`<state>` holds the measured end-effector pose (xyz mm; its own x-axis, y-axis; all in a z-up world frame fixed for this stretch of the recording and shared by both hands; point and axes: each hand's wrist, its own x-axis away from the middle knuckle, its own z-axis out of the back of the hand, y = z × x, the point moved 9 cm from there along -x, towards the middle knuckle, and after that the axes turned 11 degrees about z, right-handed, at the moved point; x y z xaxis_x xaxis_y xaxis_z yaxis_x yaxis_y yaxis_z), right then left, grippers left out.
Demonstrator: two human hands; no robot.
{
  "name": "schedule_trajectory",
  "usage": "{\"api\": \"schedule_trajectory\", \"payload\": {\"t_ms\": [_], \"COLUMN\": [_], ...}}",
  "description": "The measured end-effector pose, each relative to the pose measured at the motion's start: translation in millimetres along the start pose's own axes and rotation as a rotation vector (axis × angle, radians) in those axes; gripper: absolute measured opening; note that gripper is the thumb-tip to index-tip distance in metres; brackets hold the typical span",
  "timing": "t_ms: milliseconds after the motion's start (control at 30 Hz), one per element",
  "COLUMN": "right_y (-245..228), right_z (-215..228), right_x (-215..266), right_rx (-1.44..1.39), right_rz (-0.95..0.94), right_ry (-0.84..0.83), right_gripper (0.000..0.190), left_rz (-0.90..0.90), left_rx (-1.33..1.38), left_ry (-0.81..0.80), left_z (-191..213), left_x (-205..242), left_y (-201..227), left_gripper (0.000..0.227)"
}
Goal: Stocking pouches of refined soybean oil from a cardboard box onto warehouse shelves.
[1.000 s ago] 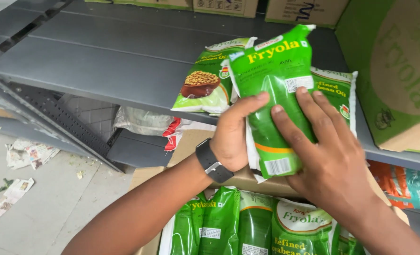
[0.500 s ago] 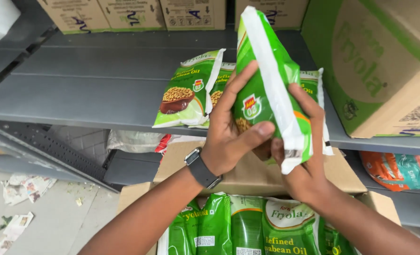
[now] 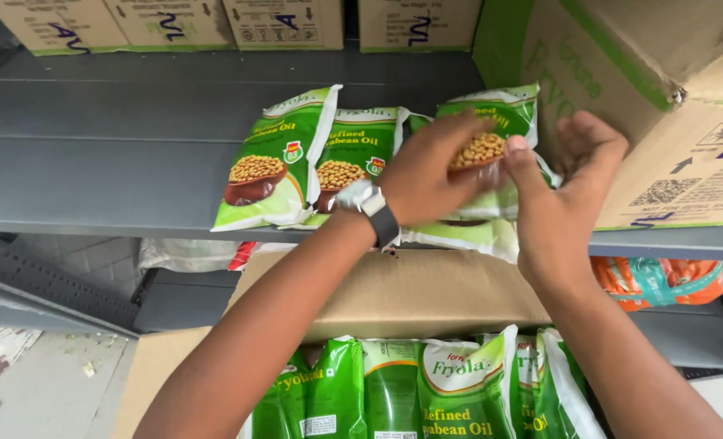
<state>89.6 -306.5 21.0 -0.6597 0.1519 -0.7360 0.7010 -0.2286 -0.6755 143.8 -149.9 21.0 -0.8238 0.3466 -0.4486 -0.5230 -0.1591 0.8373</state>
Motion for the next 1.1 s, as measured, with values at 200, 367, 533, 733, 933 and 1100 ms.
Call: {"api": "schedule_trajectory", "payload": {"t_ms": [200,367,533,733,933,1100], "right_y": [-9,-90,-102,-87,-92,-125], "right_z": [-12,4,5,-5,-48,-86], "right_x": [-1,7,9,13,29,56], "right_rx": [-0.063,0.481,0.173,0.122,0.211,0.108], "right_rz": [-0.227,0.497,0.394,0.356,0.460,0.657], "right_ry": [-0.056,0.066,0.122,0.062,-0.305,-0.689], "right_gripper": [0.035,0.026,0.013,0.016,0.013,0.014], "left_rz": [-0.077,0.076,0.008,0.087,0.117,0.246], "left_rx": [-0.717,-0.849,-0.871,-0.828,-0.934,-1.061], "left_ry": [-0.101,-0.264,-0.047,0.077,0.018,-0.190], "left_z": [-16,-32,-30,-37,-33,11], "left_x": [26,35,40,20,2,37], "left_y": [20,4,10,-8,-19,-20], "left_gripper": [0.113,0.146,0.135,0.123,0.106,0.089]}}
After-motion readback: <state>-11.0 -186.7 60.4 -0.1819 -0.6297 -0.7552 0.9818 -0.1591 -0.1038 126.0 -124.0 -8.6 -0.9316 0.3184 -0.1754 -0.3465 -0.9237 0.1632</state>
